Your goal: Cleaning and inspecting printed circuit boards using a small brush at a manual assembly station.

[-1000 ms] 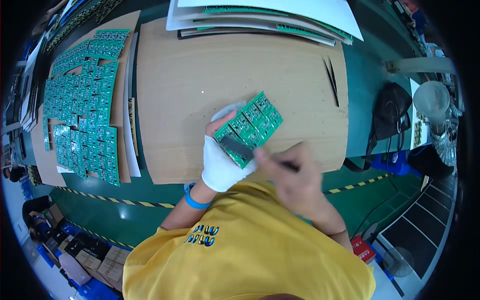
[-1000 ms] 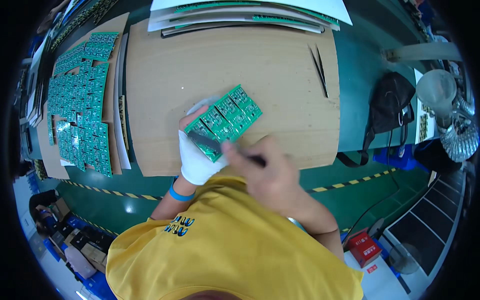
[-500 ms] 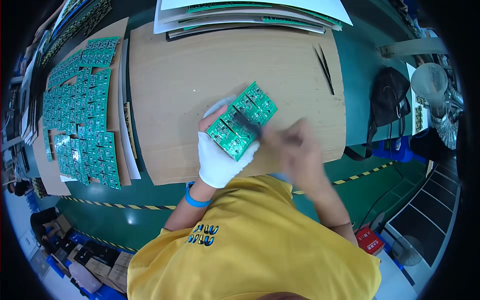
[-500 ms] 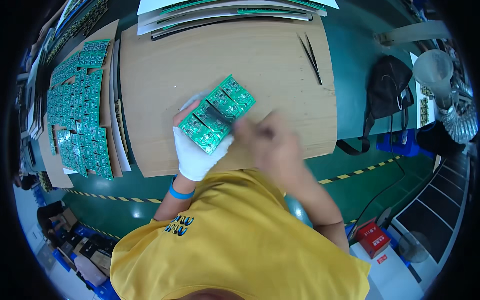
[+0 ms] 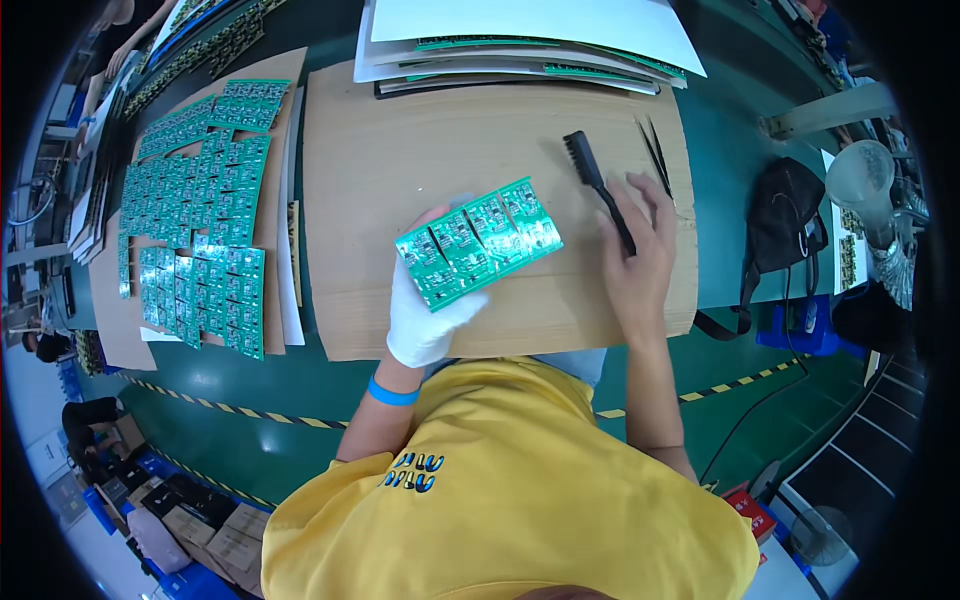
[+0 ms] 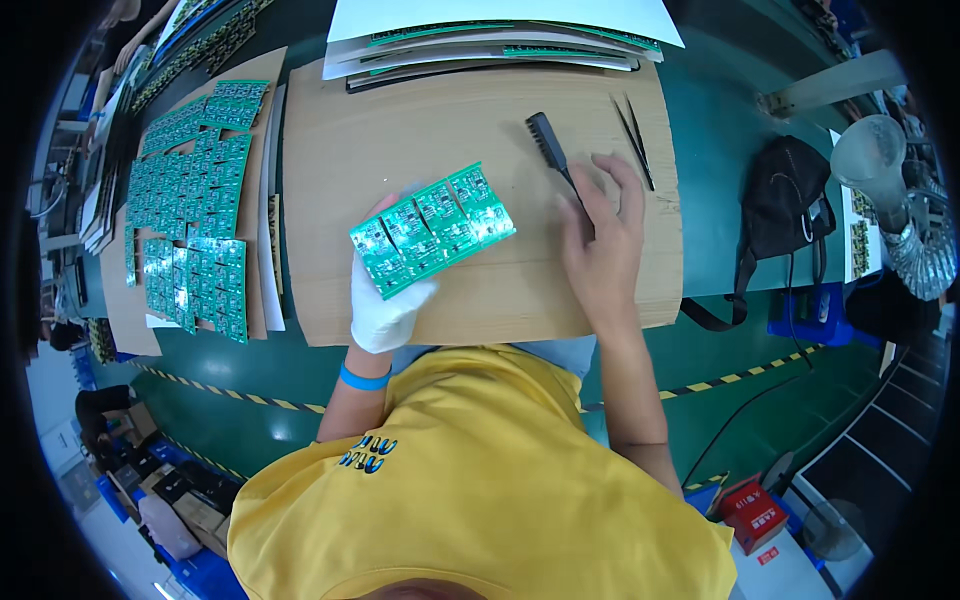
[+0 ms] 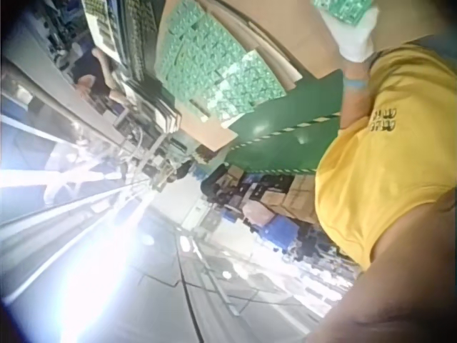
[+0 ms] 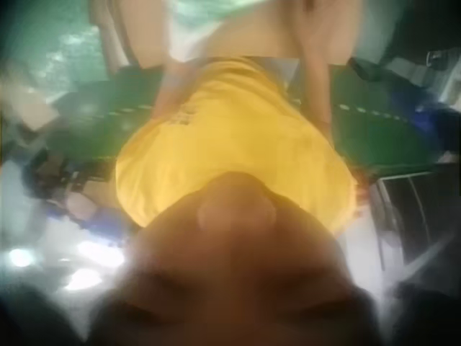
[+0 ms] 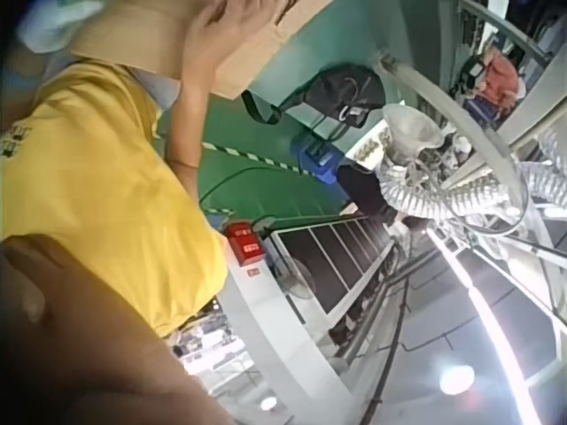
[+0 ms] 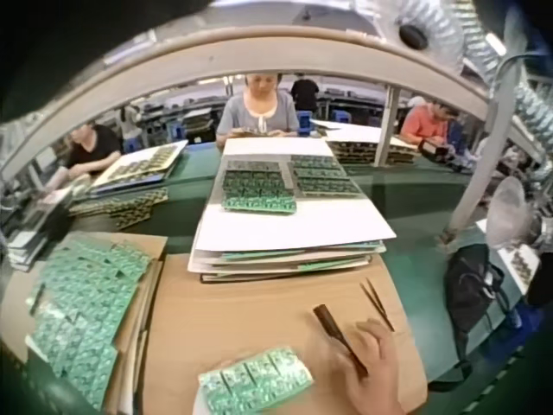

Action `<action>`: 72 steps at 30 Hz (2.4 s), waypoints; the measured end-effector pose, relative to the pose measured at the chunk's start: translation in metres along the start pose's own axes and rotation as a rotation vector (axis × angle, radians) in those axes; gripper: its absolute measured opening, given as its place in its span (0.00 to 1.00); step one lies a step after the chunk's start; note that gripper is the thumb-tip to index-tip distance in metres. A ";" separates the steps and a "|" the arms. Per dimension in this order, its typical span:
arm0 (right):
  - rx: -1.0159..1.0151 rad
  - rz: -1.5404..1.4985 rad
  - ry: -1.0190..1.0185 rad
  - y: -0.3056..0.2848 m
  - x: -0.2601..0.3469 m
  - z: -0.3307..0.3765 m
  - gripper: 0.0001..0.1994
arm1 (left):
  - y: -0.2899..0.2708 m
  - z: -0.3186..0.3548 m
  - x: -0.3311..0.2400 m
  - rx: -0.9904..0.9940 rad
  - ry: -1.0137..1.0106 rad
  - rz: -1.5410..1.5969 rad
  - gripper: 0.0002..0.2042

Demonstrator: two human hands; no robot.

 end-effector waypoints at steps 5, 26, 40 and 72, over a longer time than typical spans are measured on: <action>-0.016 -0.862 0.076 0.025 0.036 0.011 0.41 | -0.005 0.009 -0.005 0.087 -0.096 0.248 0.49; -0.162 -1.129 0.283 0.046 0.035 0.040 0.29 | -0.011 -0.008 0.011 0.306 -0.158 0.202 0.34; -0.164 -1.325 0.483 0.050 0.031 0.033 0.26 | 0.001 -0.011 0.013 0.147 -0.200 0.357 0.16; 0.116 -0.148 -0.235 -0.054 -0.005 -0.122 0.23 | 0.011 0.006 -0.009 0.083 -0.214 -0.153 0.21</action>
Point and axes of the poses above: each hand's wrist, its own z-axis away from the middle knuckle, its own y-axis out of the palm, x = y × z, the point moved 2 cm from there along -z, towards the middle knuckle, and after that the axes turned 13 degrees about -y, right-handed, at the moved point
